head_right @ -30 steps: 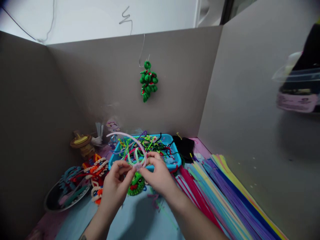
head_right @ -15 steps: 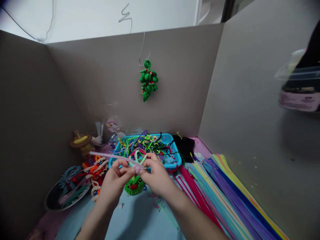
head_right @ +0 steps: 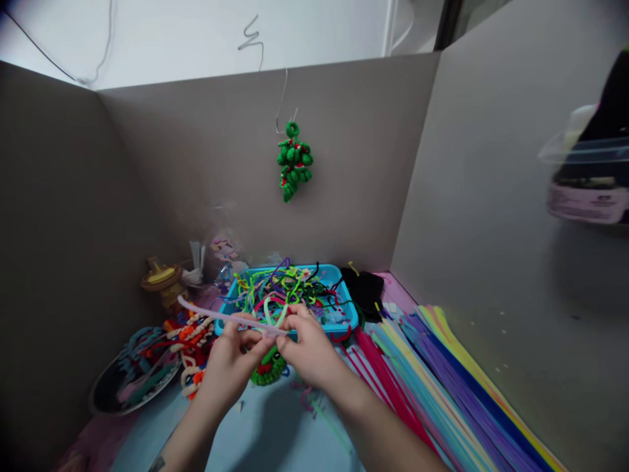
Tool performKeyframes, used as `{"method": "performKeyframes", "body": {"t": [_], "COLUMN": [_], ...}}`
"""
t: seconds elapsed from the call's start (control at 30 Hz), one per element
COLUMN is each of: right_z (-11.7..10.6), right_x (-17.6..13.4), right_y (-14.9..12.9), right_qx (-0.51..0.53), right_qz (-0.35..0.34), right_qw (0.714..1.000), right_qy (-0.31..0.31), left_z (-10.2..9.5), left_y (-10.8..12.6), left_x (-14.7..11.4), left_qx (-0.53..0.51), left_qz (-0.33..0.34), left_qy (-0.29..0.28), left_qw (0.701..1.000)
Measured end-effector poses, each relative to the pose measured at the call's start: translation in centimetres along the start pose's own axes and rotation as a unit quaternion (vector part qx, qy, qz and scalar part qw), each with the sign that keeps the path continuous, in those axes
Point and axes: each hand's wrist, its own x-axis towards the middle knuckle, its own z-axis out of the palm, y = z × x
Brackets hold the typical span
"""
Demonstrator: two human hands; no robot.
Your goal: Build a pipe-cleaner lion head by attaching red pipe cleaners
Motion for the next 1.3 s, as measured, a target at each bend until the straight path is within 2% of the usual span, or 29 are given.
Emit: {"method": "performKeyframes", "body": {"t": [0.17, 0.3, 0.6, 0.8, 0.93, 1.1, 1.2, 1.3], "right_z": [-0.1, -0.2, 0.2, -0.6, -1.3, -2.1, -2.1, -1.9], "right_x": [0.0, 0.0, -0.1, 0.1, 0.1, 0.1, 0.1, 0.2], "right_y": [-0.3, -0.4, -0.1, -0.1, -0.1, -0.3, -0.2, 0.1], "right_qx": [0.023, 0.016, 0.066, 0.049, -0.015, -0.074, -0.072, -0.06], "right_qz": [0.003, 0.005, 0.014, 0.003, -0.037, -0.068, -0.093, -0.109], "right_qw": [0.999, 0.998, 0.997, 0.997, 0.994, 0.995, 0.993, 0.991], "right_qy": [0.044, 0.057, 0.021, 0.056, 0.098, 0.026, 0.005, 0.039], "left_z": [-0.2, -0.1, -0.4, -1.2, -2.0, -2.6, -2.8, -3.0], "left_y": [0.3, 0.7, 0.4, -0.3, -0.2, 0.7, 1.0, 1.0], "left_x": [0.0, -0.1, -0.7, 0.2, 0.3, -0.2, -0.1, 0.1], "left_qx": [-0.059, -0.077, 0.013, 0.005, 0.021, 0.074, 0.121, 0.194], "left_qz": [-0.011, -0.018, 0.072, 0.021, 0.013, 0.05, 0.085, 0.104], "left_qy": [0.016, 0.004, -0.006, -0.029, -0.082, -0.117, -0.079, 0.019], "left_qw": [0.998, 0.997, 0.997, 0.999, 0.996, 0.989, 0.986, 0.975]}}
